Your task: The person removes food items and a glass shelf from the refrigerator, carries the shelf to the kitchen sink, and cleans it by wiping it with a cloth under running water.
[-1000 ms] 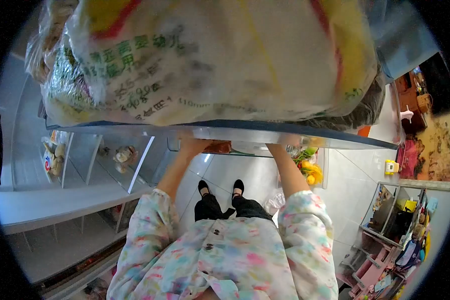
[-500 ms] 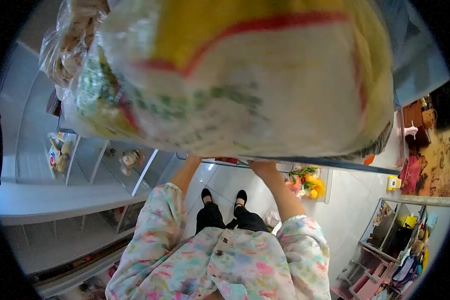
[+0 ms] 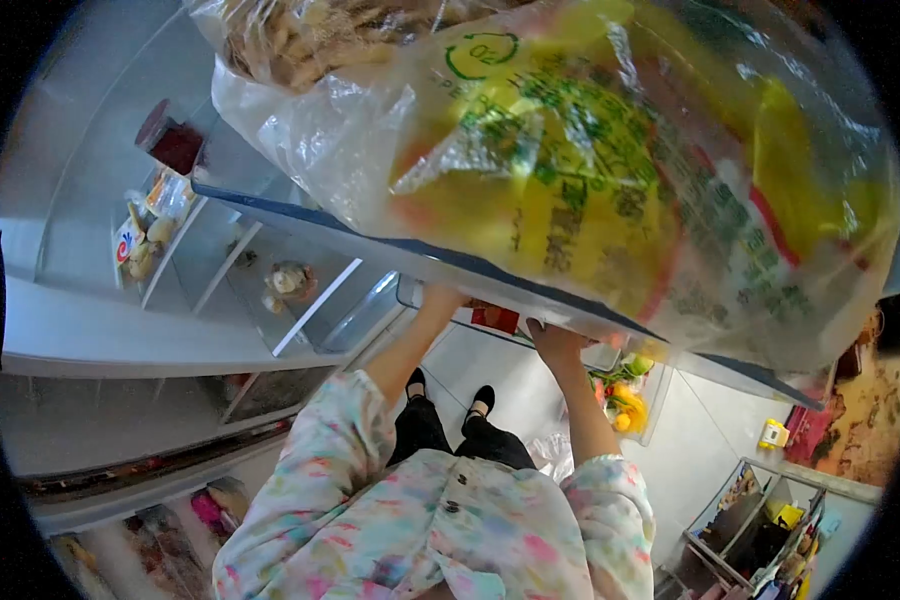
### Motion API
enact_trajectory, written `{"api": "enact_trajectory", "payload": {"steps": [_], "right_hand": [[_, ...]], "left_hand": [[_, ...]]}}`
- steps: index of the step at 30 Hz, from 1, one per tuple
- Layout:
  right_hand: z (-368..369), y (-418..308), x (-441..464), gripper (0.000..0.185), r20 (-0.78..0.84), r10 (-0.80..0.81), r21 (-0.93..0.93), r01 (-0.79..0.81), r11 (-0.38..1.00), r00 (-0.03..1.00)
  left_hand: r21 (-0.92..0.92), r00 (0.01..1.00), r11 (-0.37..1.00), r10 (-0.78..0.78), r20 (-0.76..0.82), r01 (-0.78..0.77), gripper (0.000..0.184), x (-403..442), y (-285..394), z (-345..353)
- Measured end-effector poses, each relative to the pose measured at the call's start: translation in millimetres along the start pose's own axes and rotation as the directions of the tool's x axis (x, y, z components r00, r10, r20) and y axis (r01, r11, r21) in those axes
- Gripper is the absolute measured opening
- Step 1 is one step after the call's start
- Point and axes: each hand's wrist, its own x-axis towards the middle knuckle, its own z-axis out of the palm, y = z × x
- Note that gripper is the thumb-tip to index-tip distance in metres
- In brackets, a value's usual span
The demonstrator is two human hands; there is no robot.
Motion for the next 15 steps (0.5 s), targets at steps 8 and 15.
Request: {"api": "enact_trajectory", "payload": {"steps": [8, 15], "right_hand": [[13.4, 18.0, 6.0, 0.035, -0.010, -0.069, 0.037, 0.070, 0.997, 0.998], [50.5, -18.2, 31.4, 0.044, 0.121, -0.098, -0.121, 0.112, 0.986, 0.988]], "left_hand": [[-0.647, 0.845, 0.568, -0.472, 0.251, 0.509, 0.005, -6.5, 44.8, -127.9], [-0.578, 0.850, 0.734, -0.511, -0.125, 0.357, 0.006, -24.2, -47.2, -199.9]]}}
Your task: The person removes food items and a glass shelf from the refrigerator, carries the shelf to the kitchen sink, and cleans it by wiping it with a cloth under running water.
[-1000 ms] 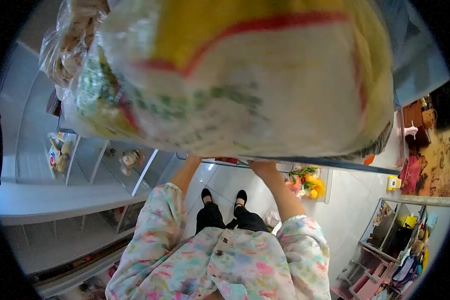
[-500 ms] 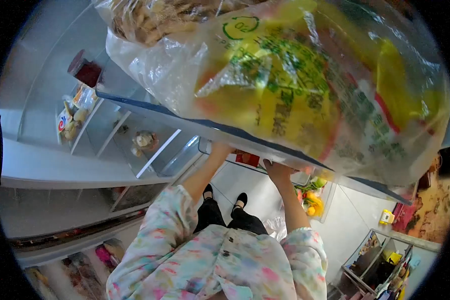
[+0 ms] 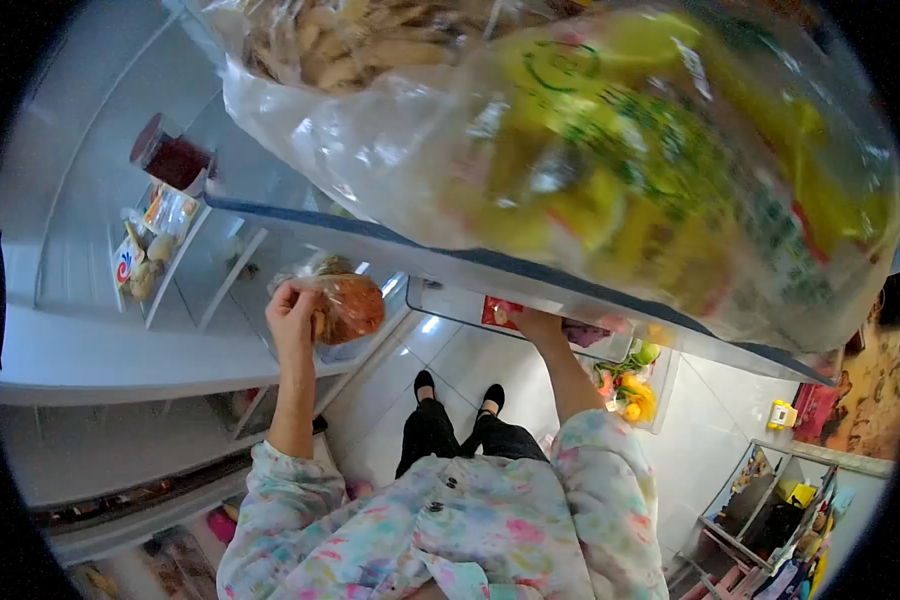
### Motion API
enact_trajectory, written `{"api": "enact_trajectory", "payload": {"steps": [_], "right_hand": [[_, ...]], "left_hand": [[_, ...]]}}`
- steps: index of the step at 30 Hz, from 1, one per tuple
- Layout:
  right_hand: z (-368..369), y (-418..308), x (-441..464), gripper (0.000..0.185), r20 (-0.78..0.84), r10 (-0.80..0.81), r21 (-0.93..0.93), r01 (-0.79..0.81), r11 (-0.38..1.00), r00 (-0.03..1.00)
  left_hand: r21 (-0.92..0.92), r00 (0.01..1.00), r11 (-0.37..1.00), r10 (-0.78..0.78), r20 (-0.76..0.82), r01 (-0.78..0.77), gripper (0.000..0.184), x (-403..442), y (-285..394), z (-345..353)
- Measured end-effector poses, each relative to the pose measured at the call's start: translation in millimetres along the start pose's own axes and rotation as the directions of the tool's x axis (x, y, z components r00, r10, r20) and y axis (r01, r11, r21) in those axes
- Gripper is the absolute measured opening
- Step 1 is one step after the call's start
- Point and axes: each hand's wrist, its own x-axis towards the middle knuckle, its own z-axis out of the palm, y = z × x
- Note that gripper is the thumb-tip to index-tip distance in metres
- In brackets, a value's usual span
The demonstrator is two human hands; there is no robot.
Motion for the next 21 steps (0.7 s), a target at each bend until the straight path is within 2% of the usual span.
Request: {"api": "enact_trajectory", "payload": {"steps": [1, 3, 4, 7, 9, 11, 13, 14, 17, 18, 21], "right_hand": [[-2.7, -13.2, 5.6, 0.047, 0.033, 0.036, -0.028, -0.035, 0.999, 0.999], [-9.9, -33.6, 10.9, 0.048, 0.109, 0.089, -0.109, -0.077, 0.991, 0.990], [-8.3, -40.1, 11.1, 0.044, 0.075, 0.120, -0.164, -0.106, 0.981, 0.990], [-24.9, -48.6, 15.9, 0.039, 0.101, 0.075, -0.057, -0.069, 0.996, 0.992], [-23.7, -45.8, 19.5, 0.034, 0.201, 0.094, -0.141, -0.066, 0.988, 0.975], [3.9, -27.2, 16.7, 0.029, 0.038, -0.086, -0.280, 0.093, 0.956, 0.996], [12.9, -21.8, 16.9, 0.027, 0.028, -0.073, -0.302, 0.078, 0.950, 0.997], [9.0, -23.0, 12.7, 0.027, -0.023, -0.122, -0.214, 0.114, 0.970, 0.992], [8.0, -23.6, 11.8, 0.026, 0.043, 0.044, -0.211, -0.034, 0.977, 0.998], [1.8, -26.6, 13.6, 0.027, 0.079, 0.073, -0.153, -0.060, 0.986, 0.994], [5.1, -19.3, 23.0, 0.028, 0.229, 0.108, -0.137, -0.077, 0.988, 0.967]], "left_hand": [[0.044, 0.997, 0.999, 0.024, -0.070, -0.021, 0.007, 10.6, -1.9, -3.6], [0.056, 0.998, 0.998, -0.003, -0.058, 0.006, 0.007, 35.8, -18.5, -11.9], [0.059, 0.998, 0.998, -0.017, -0.060, 0.020, 0.008, 48.8, -30.8, -14.4], [0.448, 0.974, 0.894, 0.125, -0.189, -0.027, 0.015, 94.9, -92.7, -24.0], [0.496, 0.978, 0.868, 0.090, -0.190, 0.017, 0.022, 113.8, -109.2, -25.4], [0.602, 0.972, 0.798, 0.131, -0.194, 0.013, 0.021, 126.7, -107.6, -22.1], [0.666, 0.977, 0.746, 0.135, -0.163, 0.008, 0.020, 146.1, -132.4, -25.1], [0.676, 0.983, 0.737, 0.129, -0.131, -0.007, 0.020, 156.5, -149.7, -27.1], [0.747, 0.993, 0.664, 0.061, -0.098, 0.033, 0.021, 170.9, -174.1, -31.4], [0.739, 0.994, 0.671, 0.016, -0.105, 0.067, 0.022, 174.8, -183.9, -32.3], [0.735, 0.991, 0.666, -0.106, -0.079, 0.130, 0.026, 183.6, -208.0, -37.7]]}}
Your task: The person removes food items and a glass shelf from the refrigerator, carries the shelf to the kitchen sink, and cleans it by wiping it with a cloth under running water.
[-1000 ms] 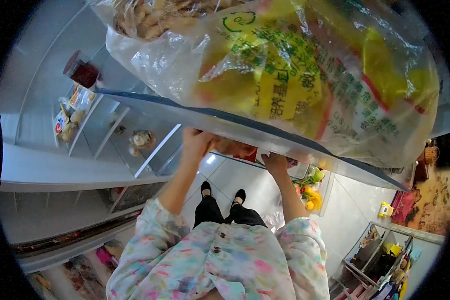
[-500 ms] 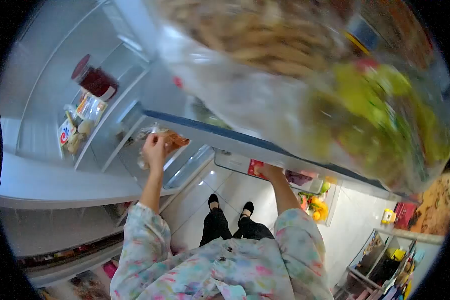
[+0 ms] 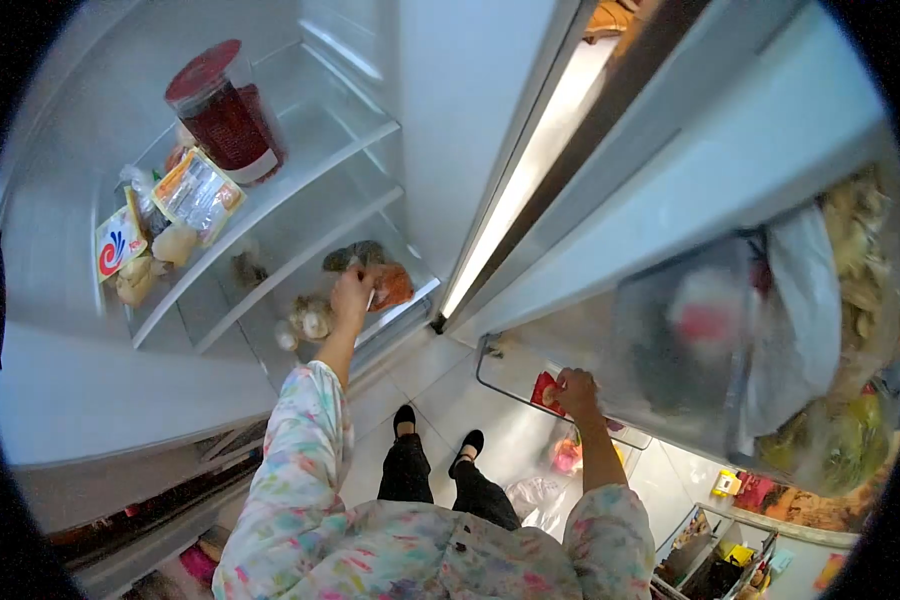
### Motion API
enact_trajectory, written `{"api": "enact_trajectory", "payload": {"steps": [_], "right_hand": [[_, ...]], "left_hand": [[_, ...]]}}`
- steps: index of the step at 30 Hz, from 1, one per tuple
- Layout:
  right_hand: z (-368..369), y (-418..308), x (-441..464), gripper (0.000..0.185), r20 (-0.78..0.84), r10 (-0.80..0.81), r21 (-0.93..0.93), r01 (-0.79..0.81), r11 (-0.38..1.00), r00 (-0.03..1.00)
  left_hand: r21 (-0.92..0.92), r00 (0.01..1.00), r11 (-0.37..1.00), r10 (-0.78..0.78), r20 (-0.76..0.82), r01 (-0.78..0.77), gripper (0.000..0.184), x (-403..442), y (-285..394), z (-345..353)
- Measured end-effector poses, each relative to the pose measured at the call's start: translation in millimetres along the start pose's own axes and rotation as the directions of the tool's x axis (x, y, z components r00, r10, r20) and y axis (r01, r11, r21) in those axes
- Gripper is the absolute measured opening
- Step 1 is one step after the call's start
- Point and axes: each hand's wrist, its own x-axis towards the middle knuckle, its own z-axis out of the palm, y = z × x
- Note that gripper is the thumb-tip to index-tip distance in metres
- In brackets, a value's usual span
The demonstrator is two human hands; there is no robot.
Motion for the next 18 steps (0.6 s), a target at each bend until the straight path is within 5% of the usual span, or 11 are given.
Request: {"api": "enact_trajectory", "payload": {"steps": [5, 8, 11, 14, 15, 18], "right_hand": [[-7.3, -19.6, -2.4, 0.021, -0.139, -0.044, 0.062, 0.053, 0.997, 0.989], [-13.2, -26.7, -0.3, 0.019, -0.123, -0.002, 0.045, 0.007, 0.999, 0.992], [-60.6, -70.8, -12.4, 0.014, -0.247, -0.155, -0.031, 0.152, 0.988, 0.956], [-104.6, -136.8, -36.0, 0.012, -0.315, -0.206, 0.095, 0.247, 0.964, 0.927], [-105.4, -156.3, -39.8, 0.011, -0.332, -0.216, 0.150, 0.278, 0.949, 0.918], [-80.8, -217.2, -31.2, 0.016, -0.211, -0.117, 0.620, 0.226, 0.752, 0.970]], "left_hand": [[-0.079, 0.977, 0.995, 0.069, 0.204, -0.054, 0.041, 20.2, -7.5, -6.8], [-0.480, 0.998, 0.877, 0.023, 0.051, 0.004, 0.043, 26.3, -24.3, -4.6], [-0.370, 0.993, 0.926, 0.027, -0.117, -0.069, 0.038, 28.1, -33.9, -19.7], [-0.311, 0.983, 0.936, -0.131, 0.125, 0.164, 0.036, 39.8, -55.0, -21.3], [-0.270, 0.993, 0.957, -0.084, 0.085, 0.104, 0.036, 43.6, -60.5, -16.4], [-0.105, 0.997, 0.993, 0.050, -0.052, -0.055, 0.036, 42.0, -67.1, -5.8]]}}
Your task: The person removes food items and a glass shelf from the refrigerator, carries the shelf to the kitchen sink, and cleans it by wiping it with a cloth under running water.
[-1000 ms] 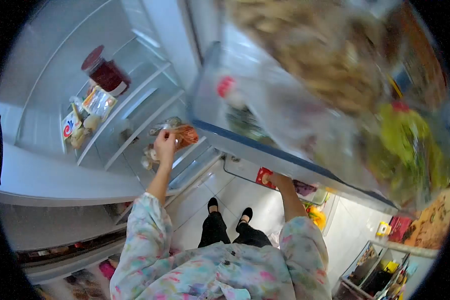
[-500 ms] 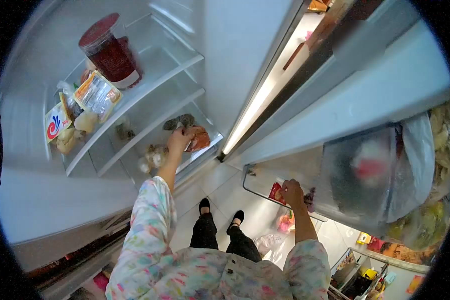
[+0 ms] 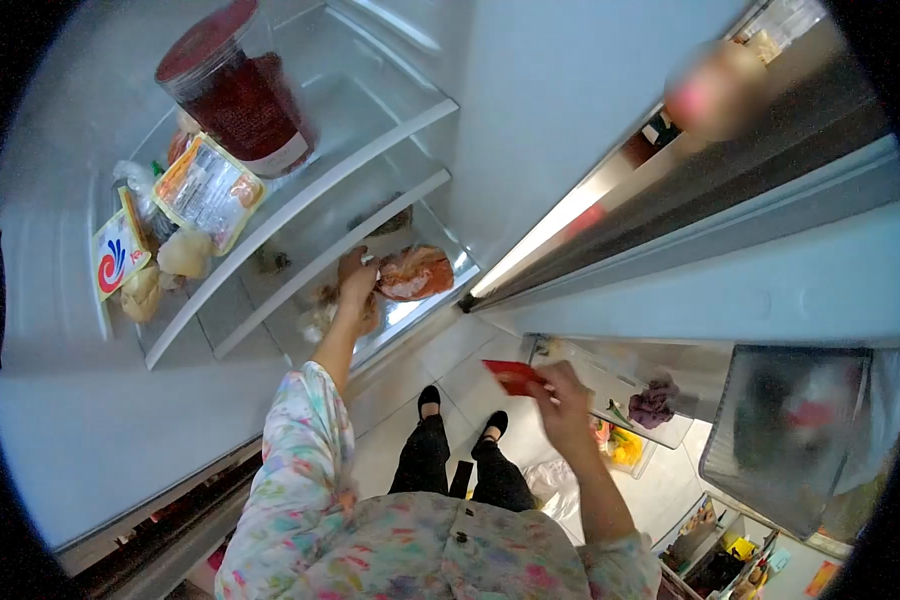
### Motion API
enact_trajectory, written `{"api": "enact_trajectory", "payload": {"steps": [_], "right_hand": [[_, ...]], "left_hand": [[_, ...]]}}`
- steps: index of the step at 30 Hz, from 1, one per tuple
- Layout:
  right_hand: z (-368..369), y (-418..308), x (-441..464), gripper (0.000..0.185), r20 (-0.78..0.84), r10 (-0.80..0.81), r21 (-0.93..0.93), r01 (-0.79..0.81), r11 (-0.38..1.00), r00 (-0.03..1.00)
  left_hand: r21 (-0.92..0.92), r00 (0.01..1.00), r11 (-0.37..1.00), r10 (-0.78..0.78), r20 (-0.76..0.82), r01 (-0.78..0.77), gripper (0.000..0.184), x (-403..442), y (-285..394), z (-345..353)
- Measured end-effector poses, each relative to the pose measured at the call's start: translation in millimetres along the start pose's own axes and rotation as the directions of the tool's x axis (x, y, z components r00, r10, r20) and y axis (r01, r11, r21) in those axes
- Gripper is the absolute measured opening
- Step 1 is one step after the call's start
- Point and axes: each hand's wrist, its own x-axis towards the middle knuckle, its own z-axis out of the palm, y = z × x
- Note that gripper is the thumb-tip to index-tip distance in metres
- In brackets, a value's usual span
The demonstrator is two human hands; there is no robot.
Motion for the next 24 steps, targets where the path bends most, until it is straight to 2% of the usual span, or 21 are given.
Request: {"api": "enact_trajectory", "payload": {"steps": [1, 2, 3, 5, 6, 7, 8, 9, 11, 12, 14, 15, 16, 18, 20, 21, 24], "right_hand": [[19.4, -1.0, 11.3, 0.020, 0.051, -0.032, 0.043, 0.030, 0.999, 0.998], [45.4, 20.1, 21.7, 0.019, 0.069, 0.000, 0.108, -0.008, 0.994, 0.998], [69.8, 26.9, 36.8, 0.017, 0.163, 0.129, 0.310, -0.175, 0.935, 0.978], [108.0, 28.1, 63.9, 0.017, 0.249, 0.203, 0.541, -0.310, 0.782, 0.947], [123.7, 30.1, 72.6, 0.017, 0.256, 0.224, 0.579, -0.335, 0.743, 0.940], [136.5, 32.5, 79.5, 0.018, 0.265, 0.242, 0.615, -0.357, 0.703, 0.933], [146.6, 35.7, 85.0, 0.018, 0.280, 0.259, 0.628, -0.380, 0.679, 0.925], [155.8, 37.8, 89.3, 0.019, 0.297, 0.273, 0.639, -0.403, 0.655, 0.915], [164.7, 32.4, 94.2, 0.023, 0.345, 0.328, 0.639, -0.476, 0.604, 0.879], [169.4, 30.6, 93.4, 0.024, 0.297, 0.315, 0.647, -0.432, 0.628, 0.902], [178.1, 38.6, 87.3, 0.027, 0.173, 0.301, 0.652, -0.338, 0.679, 0.938], [187.7, 64.6, 81.9, 0.029, 0.049, 0.169, 0.511, -0.170, 0.843, 0.984], [174.5, 63.8, 70.5, 0.027, 0.035, 0.136, 0.453, -0.137, 0.881, 0.990], [139.1, 40.9, 44.8, 0.023, 0.028, 0.068, 0.330, -0.074, 0.941, 0.997], [103.4, 36.2, 18.6, 0.017, 0.033, 0.076, 0.242, -0.082, 0.967, 0.997], [86.8, 39.7, 6.8, 0.015, 0.046, 0.070, 0.203, -0.078, 0.976, 0.997], [47.1, 74.8, -15.7, 0.013, -0.104, 0.078, 0.198, -0.056, 0.979, 0.992]], "left_hand": [[0.068, 0.997, 0.997, 0.047, -0.067, -0.043, 0.035, -5.7, 11.1, -3.4], [0.140, 0.986, 0.987, 0.099, -0.131, -0.080, 0.035, -10.6, 20.8, -9.1], [0.129, 0.968, 0.984, 0.148, -0.205, -0.123, 0.034, -13.8, 25.0, -15.2], [0.120, 0.909, 0.968, 0.247, -0.336, -0.219, 0.033, -24.3, 33.5, -28.8], [-0.164, 0.990, 0.986, 0.015, -0.142, -0.038, 0.032, -35.6, 46.3, -41.0], [-0.389, 0.979, 0.899, -0.171, 0.111, 0.201, 0.031, -48.4, 63.5, -56.6], [-0.576, 0.922, 0.734, -0.185, 0.341, 0.360, 0.029, -56.6, 62.5, -59.0], [-0.643, 0.813, 0.526, -0.188, 0.551, 0.557, 0.028, -64.8, 61.4, -61.6], [-0.696, 0.806, 0.469, -0.061, 0.589, 0.544, 0.029, -81.2, 50.4, -49.8], [-0.720, 0.797, 0.437, 0.011, 0.604, 0.540, 0.031, -84.7, 48.9, -45.4], [-0.726, 0.847, 0.451, -0.152, 0.510, 0.519, 0.034, -78.9, 43.2, -41.8], [-0.753, 0.876, 0.450, -0.203, 0.438, 0.481, 0.033, -71.2, 33.7, -35.3], [-0.774, 0.895, 0.450, -0.253, 0.368, 0.445, 0.032, -63.7, 26.8, -27.7], [-0.892, 0.952, 0.344, -0.189, 0.239, 0.292, 0.029, -45.9, 18.7, -15.7], [-0.825, 0.939, 0.478, -0.298, 0.171, 0.302, 0.026, -37.4, 41.4, -22.4], [-0.807, 0.935, 0.498, -0.305, 0.181, 0.319, 0.025, -34.6, 44.3, -19.7], [-0.766, 0.931, 0.555, -0.329, 0.156, 0.324, 0.023, -25.9, 47.1, -14.5]]}}
